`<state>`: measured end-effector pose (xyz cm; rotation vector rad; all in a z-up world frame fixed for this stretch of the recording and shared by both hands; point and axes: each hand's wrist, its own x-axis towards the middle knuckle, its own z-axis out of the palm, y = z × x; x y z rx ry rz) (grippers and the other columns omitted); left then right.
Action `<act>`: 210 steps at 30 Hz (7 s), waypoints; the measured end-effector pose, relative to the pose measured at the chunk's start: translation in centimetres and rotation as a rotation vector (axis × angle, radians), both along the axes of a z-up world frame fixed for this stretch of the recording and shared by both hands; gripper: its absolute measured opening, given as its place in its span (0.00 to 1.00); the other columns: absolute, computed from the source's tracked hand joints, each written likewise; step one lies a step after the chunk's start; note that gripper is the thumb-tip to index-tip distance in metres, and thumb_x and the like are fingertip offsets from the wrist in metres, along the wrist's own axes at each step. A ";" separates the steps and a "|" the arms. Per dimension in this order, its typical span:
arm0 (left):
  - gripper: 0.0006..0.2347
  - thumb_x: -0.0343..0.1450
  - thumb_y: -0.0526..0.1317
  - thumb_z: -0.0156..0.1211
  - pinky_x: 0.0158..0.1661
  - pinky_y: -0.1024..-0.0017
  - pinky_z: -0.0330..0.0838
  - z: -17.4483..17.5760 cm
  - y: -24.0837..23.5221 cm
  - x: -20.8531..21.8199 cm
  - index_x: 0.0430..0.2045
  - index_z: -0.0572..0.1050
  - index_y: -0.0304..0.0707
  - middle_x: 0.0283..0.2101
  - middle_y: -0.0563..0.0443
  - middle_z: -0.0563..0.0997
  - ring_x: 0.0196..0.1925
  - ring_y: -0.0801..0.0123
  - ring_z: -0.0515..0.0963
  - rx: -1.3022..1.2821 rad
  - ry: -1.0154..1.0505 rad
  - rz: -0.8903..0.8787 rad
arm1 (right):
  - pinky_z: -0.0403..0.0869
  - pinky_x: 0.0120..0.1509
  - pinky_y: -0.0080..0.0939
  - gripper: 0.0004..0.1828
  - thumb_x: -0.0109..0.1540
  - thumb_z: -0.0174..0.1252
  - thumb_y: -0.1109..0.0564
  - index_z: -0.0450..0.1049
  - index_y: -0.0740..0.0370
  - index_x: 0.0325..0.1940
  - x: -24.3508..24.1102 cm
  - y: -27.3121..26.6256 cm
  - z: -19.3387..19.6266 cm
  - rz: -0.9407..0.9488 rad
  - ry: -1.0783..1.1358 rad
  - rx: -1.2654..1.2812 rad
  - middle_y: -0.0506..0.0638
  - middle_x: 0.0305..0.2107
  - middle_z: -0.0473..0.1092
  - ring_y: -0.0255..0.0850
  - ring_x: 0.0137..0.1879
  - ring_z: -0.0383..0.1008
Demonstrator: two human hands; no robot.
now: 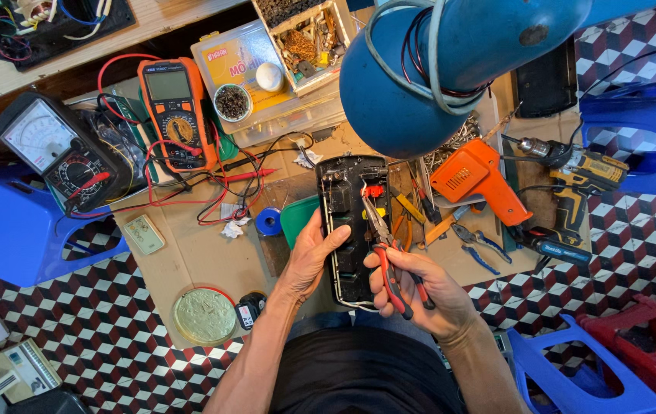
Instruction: The person works on an open electronic device on a cluttered workbench. They apply blue tape to a component, use a heat gun to warm a section, and manipulate internal wires with pliers and their hands.
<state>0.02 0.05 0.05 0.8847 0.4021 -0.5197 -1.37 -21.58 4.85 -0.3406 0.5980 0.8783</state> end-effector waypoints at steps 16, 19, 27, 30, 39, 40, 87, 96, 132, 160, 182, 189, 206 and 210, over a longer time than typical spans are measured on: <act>0.25 0.72 0.38 0.63 0.64 0.67 0.66 0.0 0.1 0.2 0.65 0.64 0.33 0.60 0.47 0.76 0.62 0.68 0.74 -0.013 0.019 -0.004 | 0.82 0.34 0.43 0.24 0.72 0.38 0.52 0.68 0.78 0.55 -0.2 -0.1 -0.6 -0.027 0.037 0.057 0.64 0.32 0.76 0.50 0.32 0.82; 0.26 0.72 0.38 0.63 0.64 0.67 0.66 0.0 0.2 0.2 0.65 0.64 0.33 0.60 0.47 0.76 0.63 0.68 0.74 -0.012 0.026 -0.004 | 0.81 0.32 0.41 0.23 0.73 0.38 0.50 0.69 0.74 0.53 -0.1 -0.2 -0.5 -0.003 0.089 0.101 0.57 0.28 0.74 0.46 0.29 0.80; 0.27 0.72 0.39 0.64 0.64 0.67 0.66 0.2 0.4 0.3 0.66 0.63 0.33 0.61 0.48 0.75 0.63 0.69 0.73 -0.023 0.014 -0.002 | 0.71 0.20 0.32 0.22 0.74 0.39 0.49 0.70 0.71 0.48 0.1 0.5 0.0 -0.012 0.038 0.035 0.53 0.23 0.70 0.37 0.19 0.71; 0.27 0.72 0.39 0.64 0.64 0.67 0.67 0.2 0.4 0.5 0.66 0.63 0.34 0.61 0.48 0.75 0.63 0.69 0.73 -0.030 0.020 -0.006 | 0.68 0.17 0.31 0.21 0.74 0.40 0.49 0.70 0.69 0.45 0.3 0.5 0.4 0.014 0.015 0.007 0.53 0.22 0.70 0.37 0.18 0.70; 0.27 0.72 0.38 0.64 0.61 0.68 0.69 0.2 0.2 0.2 0.67 0.63 0.34 0.60 0.48 0.75 0.61 0.69 0.74 0.019 -0.007 0.016 | 0.65 0.14 0.33 0.19 0.72 0.45 0.48 0.70 0.68 0.42 0.5 1.5 1.3 0.127 -0.049 -0.281 0.53 0.20 0.70 0.36 0.16 0.69; 0.27 0.72 0.38 0.64 0.61 0.68 0.70 0.1 0.1 0.2 0.66 0.63 0.34 0.59 0.48 0.76 0.60 0.70 0.75 0.038 -0.009 0.022 | 0.65 0.14 0.33 0.19 0.71 0.45 0.48 0.70 0.67 0.41 0.6 1.6 1.4 0.142 -0.052 -0.313 0.53 0.20 0.71 0.36 0.16 0.69; 0.33 0.68 0.40 0.66 0.48 0.69 0.76 -7.7 2.9 1.0 0.69 0.58 0.36 0.49 0.44 0.81 0.48 0.68 0.80 0.403 -0.091 -0.187 | 0.80 0.46 0.45 0.21 0.66 0.51 0.46 0.75 0.67 0.51 -6.1 -2.4 -3.7 0.412 -0.068 -1.042 0.59 0.36 0.78 0.45 0.39 0.81; 0.29 0.68 0.42 0.68 0.56 0.59 0.69 -7.8 3.2 3.2 0.64 0.66 0.33 0.50 0.34 0.76 0.55 0.49 0.76 1.071 -0.483 -0.313 | 0.71 0.52 0.59 0.19 0.66 0.53 0.47 0.73 0.63 0.52 -6.1 -10.1 -11.6 0.787 -0.866 -1.869 0.65 0.41 0.71 0.62 0.49 0.73; 0.03 0.68 0.38 0.67 0.40 0.60 0.70 -4.5 -9.1 0.6 0.30 0.82 0.41 0.32 0.53 0.78 0.38 0.60 0.78 1.765 -0.539 0.209 | 0.73 0.56 0.59 0.35 0.54 0.63 0.57 0.64 0.66 0.66 6.1 -16.5 -6.4 0.634 -1.255 -1.922 0.61 0.55 0.63 0.62 0.54 0.73; 0.11 0.70 0.46 0.63 0.39 0.57 0.75 -10.7 6.9 -9.3 0.33 0.81 0.36 0.36 0.40 0.84 0.38 0.51 0.83 1.524 0.086 0.363 | 0.77 0.30 0.43 0.19 0.57 0.62 0.63 0.71 0.70 0.51 -2.3 -7.4 0.7 0.233 -0.636 -1.220 0.54 0.28 0.74 0.42 0.28 0.75; 0.09 0.72 0.33 0.60 0.43 0.61 0.76 -5.3 15.8 -5.2 0.43 0.81 0.34 0.43 0.40 0.84 0.44 0.51 0.82 1.431 -0.578 0.167 | 0.78 0.32 0.39 0.15 0.60 0.62 0.62 0.73 0.70 0.50 -5.5 -0.7 1.4 0.095 -0.603 -1.280 0.55 0.28 0.73 0.40 0.29 0.76; 0.09 0.70 0.41 0.65 0.44 0.65 0.77 1.6 11.8 -3.8 0.41 0.83 0.41 0.39 0.48 0.85 0.46 0.59 0.84 1.378 -0.901 0.017 | 0.75 0.29 0.39 0.13 0.61 0.61 0.59 0.74 0.69 0.46 -3.4 -1.1 1.3 0.207 -0.529 -1.315 0.53 0.25 0.74 0.38 0.27 0.75; 0.09 0.75 0.41 0.58 0.28 0.60 0.74 -2.4 -1.6 -0.9 0.46 0.81 0.46 0.31 0.44 0.81 0.30 0.53 0.82 1.254 -0.522 -0.133 | 0.71 0.28 0.30 0.13 0.61 0.63 0.56 0.76 0.56 0.49 -2.9 -4.6 -6.6 0.429 -0.990 -1.502 0.48 0.27 0.72 0.30 0.26 0.71; 0.10 0.74 0.42 0.59 0.28 0.60 0.73 -1.9 -1.7 -1.0 0.46 0.80 0.44 0.29 0.46 0.78 0.28 0.54 0.80 1.334 -0.566 -0.106 | 0.78 0.35 0.29 0.16 0.62 0.57 0.57 0.77 0.46 0.53 -3.1 -6.0 -9.2 0.703 -1.666 -1.749 0.45 0.38 0.72 0.30 0.31 0.73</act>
